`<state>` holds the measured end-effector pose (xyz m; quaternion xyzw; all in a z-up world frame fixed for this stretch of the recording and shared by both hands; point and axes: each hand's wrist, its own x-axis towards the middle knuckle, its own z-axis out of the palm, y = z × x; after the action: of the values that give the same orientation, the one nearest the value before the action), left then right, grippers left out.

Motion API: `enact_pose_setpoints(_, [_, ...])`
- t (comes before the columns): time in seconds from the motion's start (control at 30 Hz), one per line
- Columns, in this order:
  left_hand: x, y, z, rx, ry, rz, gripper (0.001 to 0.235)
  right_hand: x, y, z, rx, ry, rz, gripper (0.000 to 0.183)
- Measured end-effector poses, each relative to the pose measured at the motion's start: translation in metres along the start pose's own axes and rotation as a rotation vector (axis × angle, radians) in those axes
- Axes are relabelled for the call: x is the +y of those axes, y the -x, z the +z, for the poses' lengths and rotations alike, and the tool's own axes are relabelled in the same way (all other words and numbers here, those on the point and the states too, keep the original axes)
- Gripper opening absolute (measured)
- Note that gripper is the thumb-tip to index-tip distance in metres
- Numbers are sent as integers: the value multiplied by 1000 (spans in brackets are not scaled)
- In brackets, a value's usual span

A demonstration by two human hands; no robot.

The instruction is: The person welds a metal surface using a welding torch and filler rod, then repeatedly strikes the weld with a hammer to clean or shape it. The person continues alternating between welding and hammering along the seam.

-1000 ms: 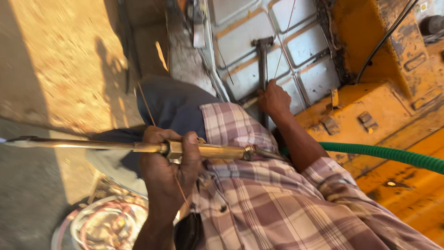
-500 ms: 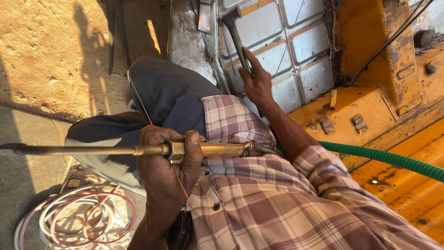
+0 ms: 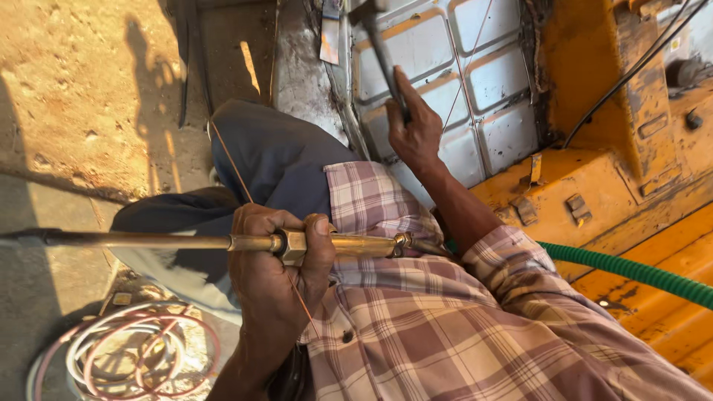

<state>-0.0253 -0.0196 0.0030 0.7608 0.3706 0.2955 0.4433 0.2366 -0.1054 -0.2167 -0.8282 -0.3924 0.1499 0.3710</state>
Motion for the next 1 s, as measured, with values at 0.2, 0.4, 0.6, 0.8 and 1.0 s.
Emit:
enact_pose_setpoints(0.2, [4,3,0,-13,-22,-4,26,5,8,-2,-80,-180,112,59])
enact_pose_setpoints(0.4, [0,8,3,0,-27,-38,27,31,16,25,34,96,-214,49])
enact_pose_setpoints(0.6, [0,2,8,44,-45,27,27,20,-7,23,-268,203,-34,60])
enact_pose_setpoints(0.8, [-2,5,11,7,-53,49,27,14,-10,2,9,-21,-116,56])
enact_pose_setpoints(1.0, [10,-3,12,47,-69,23,25,15,-25,17,-276,160,-181,60])
